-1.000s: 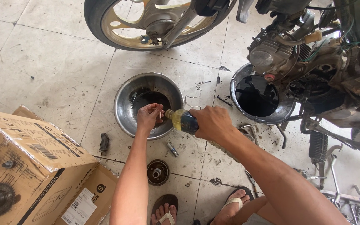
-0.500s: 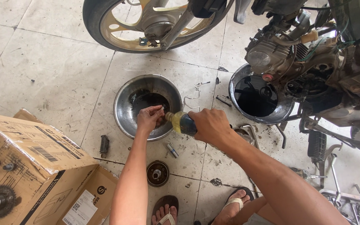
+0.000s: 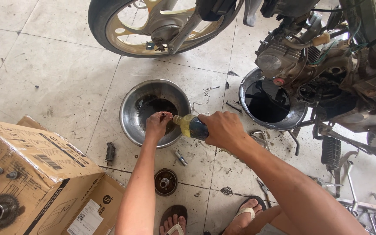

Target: Cleaning motorcycle engine components by pouring oil over them in a basin

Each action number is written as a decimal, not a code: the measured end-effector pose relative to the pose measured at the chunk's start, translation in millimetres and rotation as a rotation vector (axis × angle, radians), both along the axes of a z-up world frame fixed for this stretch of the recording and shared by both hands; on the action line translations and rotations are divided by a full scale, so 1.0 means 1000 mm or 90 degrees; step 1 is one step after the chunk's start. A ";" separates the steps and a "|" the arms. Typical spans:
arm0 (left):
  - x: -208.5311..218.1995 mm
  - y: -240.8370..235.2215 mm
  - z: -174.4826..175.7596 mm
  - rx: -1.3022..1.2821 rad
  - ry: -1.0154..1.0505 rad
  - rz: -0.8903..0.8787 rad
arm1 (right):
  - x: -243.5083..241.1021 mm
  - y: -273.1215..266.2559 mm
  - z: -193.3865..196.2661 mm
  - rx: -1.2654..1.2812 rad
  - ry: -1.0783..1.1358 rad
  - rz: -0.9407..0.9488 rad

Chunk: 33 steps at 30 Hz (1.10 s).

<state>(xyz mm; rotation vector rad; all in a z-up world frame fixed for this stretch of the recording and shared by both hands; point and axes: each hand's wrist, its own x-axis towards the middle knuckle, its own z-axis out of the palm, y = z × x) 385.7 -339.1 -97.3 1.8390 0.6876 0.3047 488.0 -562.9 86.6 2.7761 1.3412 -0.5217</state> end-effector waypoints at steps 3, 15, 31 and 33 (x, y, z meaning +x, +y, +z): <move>-0.002 -0.001 0.004 -0.013 -0.043 -0.030 | 0.001 -0.002 0.005 0.010 0.014 -0.007; 0.003 0.008 -0.015 -0.272 -0.100 0.020 | 0.002 -0.005 -0.006 0.007 0.010 0.014; 0.020 0.016 -0.064 -0.557 -0.130 0.196 | -0.018 0.000 0.042 0.001 0.091 0.014; 0.015 0.020 -0.045 -0.721 -0.174 0.190 | -0.020 0.000 0.038 -0.005 0.084 0.043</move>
